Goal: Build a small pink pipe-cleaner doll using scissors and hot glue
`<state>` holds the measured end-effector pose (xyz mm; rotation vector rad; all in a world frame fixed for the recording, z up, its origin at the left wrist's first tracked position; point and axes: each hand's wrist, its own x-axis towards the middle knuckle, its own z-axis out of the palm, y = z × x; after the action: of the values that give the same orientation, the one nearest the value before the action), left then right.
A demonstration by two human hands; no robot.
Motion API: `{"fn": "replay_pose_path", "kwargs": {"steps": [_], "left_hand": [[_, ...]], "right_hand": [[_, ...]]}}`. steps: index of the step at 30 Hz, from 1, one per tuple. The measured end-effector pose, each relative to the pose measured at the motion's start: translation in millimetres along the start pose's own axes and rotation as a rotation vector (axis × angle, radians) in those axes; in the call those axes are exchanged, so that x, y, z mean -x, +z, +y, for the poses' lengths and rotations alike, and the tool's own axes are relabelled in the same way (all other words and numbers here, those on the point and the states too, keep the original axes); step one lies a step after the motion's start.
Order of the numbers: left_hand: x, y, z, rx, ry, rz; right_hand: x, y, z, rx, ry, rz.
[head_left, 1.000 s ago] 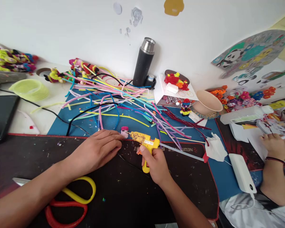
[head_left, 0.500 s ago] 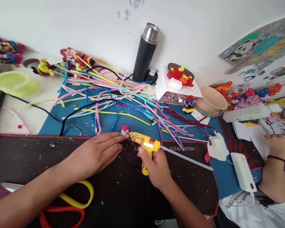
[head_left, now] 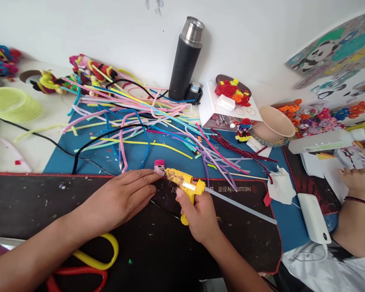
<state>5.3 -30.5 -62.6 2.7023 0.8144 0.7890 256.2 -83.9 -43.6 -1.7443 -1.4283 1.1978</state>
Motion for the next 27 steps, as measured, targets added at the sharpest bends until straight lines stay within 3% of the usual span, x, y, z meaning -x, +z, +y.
{"fn": "replay_pose_path", "kwargs": {"steps": [27], "left_hand": [[1.6,0.1,0.4,0.001,-0.011,-0.004]], "right_hand": [[-1.2,1.5,-1.6,0.023,-0.029,0.020]]}}
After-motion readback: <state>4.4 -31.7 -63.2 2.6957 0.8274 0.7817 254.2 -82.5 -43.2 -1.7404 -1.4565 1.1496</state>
